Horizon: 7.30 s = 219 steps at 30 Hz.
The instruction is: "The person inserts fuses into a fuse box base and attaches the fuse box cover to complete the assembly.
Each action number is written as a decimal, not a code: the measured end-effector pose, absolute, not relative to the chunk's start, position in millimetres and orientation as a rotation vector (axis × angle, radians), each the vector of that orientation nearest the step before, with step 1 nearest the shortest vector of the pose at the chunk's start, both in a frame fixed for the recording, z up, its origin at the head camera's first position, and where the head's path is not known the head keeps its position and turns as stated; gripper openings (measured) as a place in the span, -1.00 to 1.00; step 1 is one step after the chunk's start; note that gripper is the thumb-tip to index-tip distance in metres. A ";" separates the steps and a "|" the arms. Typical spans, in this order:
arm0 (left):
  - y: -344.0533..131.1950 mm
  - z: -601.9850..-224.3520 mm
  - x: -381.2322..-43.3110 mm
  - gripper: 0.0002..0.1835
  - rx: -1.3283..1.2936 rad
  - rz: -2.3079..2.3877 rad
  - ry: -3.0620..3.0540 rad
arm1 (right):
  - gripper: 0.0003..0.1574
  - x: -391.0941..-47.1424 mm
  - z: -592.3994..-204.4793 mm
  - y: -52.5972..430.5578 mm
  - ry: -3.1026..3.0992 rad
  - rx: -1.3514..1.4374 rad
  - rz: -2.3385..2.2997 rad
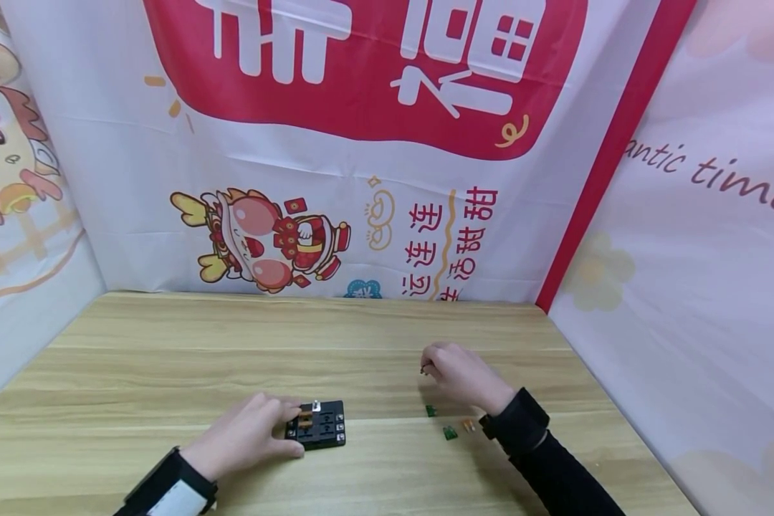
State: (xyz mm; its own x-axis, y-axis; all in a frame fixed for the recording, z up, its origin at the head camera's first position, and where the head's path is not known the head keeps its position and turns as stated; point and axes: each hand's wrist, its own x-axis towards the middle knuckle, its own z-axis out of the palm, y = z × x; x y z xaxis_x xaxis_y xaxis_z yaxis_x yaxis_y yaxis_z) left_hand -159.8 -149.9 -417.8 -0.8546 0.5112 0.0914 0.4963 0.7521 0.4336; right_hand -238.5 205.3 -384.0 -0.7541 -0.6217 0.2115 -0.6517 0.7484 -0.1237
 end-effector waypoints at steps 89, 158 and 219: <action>-149.3 -416.7 -159.1 -0.42 0.858 0.710 2.909 | -0.94 -208.9 -388.7 158.2 -2.566 1.388 0.461; -149.7 -417.8 -160.2 -0.69 0.932 0.804 2.820 | -0.94 -171.3 -392.3 61.7 -2.446 1.569 0.148; -149.7 -418.4 -163.2 -0.76 0.950 0.799 2.827 | -0.89 -175.0 -402.6 51.2 -2.465 1.639 0.208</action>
